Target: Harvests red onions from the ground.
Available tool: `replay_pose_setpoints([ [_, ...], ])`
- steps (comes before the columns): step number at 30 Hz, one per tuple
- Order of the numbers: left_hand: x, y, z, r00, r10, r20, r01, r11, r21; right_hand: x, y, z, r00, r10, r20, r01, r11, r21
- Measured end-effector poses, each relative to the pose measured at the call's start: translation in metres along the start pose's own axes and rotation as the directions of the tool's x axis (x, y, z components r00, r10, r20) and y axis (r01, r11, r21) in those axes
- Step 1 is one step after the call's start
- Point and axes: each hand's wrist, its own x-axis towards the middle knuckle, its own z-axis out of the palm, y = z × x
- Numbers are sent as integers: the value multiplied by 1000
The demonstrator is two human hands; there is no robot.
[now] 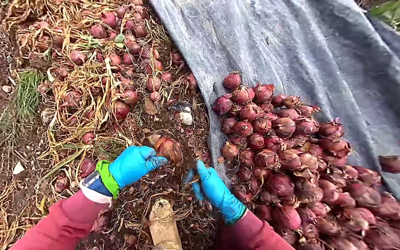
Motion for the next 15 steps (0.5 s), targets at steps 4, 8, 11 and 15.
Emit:
replay_pose_setpoints([
  [4, 37, 109, 16, 899, 53, 435, -229, 903, 364, 1, -6, -35, 993, -20, 116, 42, 980, -193],
  [8, 90, 146, 20, 930, 42, 366, -209, 878, 430, -28, -15, -66, 944, -151, -295, 161, 987, 10],
  [11, 76, 109, -7, 998, -41, 47, 28, 969, 245, -43, -14, -82, 826, -126, -550, 281, 937, 207],
  [15, -19, 37, -13, 936, -351, -40, 352, 936, 21, -57, 13, -58, 873, -72, -482, 184, 964, 190],
])
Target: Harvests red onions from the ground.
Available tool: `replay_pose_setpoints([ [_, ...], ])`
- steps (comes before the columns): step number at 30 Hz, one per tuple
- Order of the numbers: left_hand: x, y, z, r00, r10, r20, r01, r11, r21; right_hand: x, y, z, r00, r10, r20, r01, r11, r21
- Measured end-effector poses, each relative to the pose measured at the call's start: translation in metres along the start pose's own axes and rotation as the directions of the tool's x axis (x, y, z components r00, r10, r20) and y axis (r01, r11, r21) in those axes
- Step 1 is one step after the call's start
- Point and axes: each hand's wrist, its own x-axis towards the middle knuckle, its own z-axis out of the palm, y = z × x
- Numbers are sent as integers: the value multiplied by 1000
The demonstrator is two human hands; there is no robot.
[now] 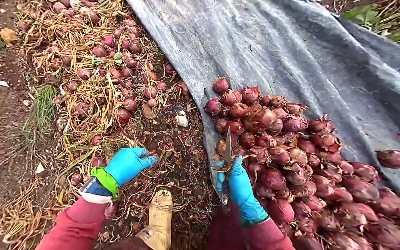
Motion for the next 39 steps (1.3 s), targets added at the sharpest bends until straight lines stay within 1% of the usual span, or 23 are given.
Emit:
replay_pose_setpoints([
  [2, -32, -72, 8, 971, -235, -38, 233, 971, -52, -22, 29, 22, 995, 44, 86, -41, 998, -38],
  [4, -68, -139, 17, 896, -416, -153, 392, 905, -165, -38, 55, 52, 983, 101, 153, -92, 994, -64],
  [6, -91, -183, 37, 827, -507, -243, 468, 860, -204, -60, 75, 79, 960, 202, 192, -191, 979, -76],
  [7, -97, -198, 53, 821, -507, -262, 472, 862, -186, -72, 81, 87, 942, 254, 220, -240, 967, -86],
  [10, -82, -230, 111, 876, -467, -120, 471, 882, 9, -89, 89, 103, 892, 309, 329, -283, 951, -127],
  [12, -52, -250, 145, 852, -523, -31, 524, 849, 73, -84, 93, 109, 873, 325, 363, -285, 945, -160],
  [13, -40, -256, 147, 830, -558, -6, 556, 827, 78, -77, 93, 111, 870, 330, 366, -283, 943, -177],
  [15, -23, -263, 126, 810, -583, 60, 580, 812, 58, -60, 97, 120, 872, 347, 346, -299, 936, -185],
  [17, -23, -253, 97, 824, -563, 64, 564, 826, 1, -47, 99, 129, 848, 418, 328, -373, 908, -191],
  [19, -13, -225, 53, 895, -445, 3, 444, 894, -64, -22, 98, 150, 806, 424, 412, -379, 906, -192],
  [21, -6, -181, 25, 963, -264, -55, 260, 963, -68, -5, 89, 170, 762, 329, 558, -280, 944, -175],
  [22, 0, -155, 12, 984, -172, -45, 170, 985, -32, 4, 76, 181, 754, 252, 607, -212, 967, -139],
  [24, 4, -103, -4, 997, 14, 69, -19, 997, 73, 17, 45, 197, 798, 92, 595, -74, 996, -56],
  [26, 5, -69, -10, 973, 146, 179, -175, 971, 163, 29, 16, 195, 860, -1, 510, 70, 991, -117],
  [28, 7, -55, -23, 963, 145, 226, -206, 939, 277, 33, -7, 177, 880, 34, 474, 98, 963, -251],
  [29, 10, -53, -30, 974, 117, 195, -178, 925, 335, 33, -16, 164, 878, 63, 474, 80, 958, -276],
  [31, 12, -47, -35, 993, 111, 42, -119, 929, 351, 25, -21, 137, 898, 80, 433, 39, 965, -259],
  [33, 4, -20, -29, 978, 203, -54, -179, 939, 293, 17, -15, 116, 914, 98, 393, 18, 960, -280],
  [34, -5, 3, -21, 964, 265, -5, -249, 913, 322, 11, -14, 105, 895, 117, 430, 38, 941, -336],
  [36, -25, 61, 1, 898, 349, 269, -434, 804, 405, -8, -21, 84, 876, 88, 475, 123, 910, -395],
  [37, -28, 86, 12, 842, 385, 378, -524, 749, 405, -18, -28, 74, 899, 52, 436, 140, 907, -396],
  [38, -28, 104, 17, 807, 425, 411, -577, 715, 394, -28, -32, 62, 937, 2, 349, 128, 927, -351],
  [39, -22, 113, 12, 814, 449, 368, -575, 714, 400, -36, -34, 51, 973, -61, 223, 121, 957, -263],
])
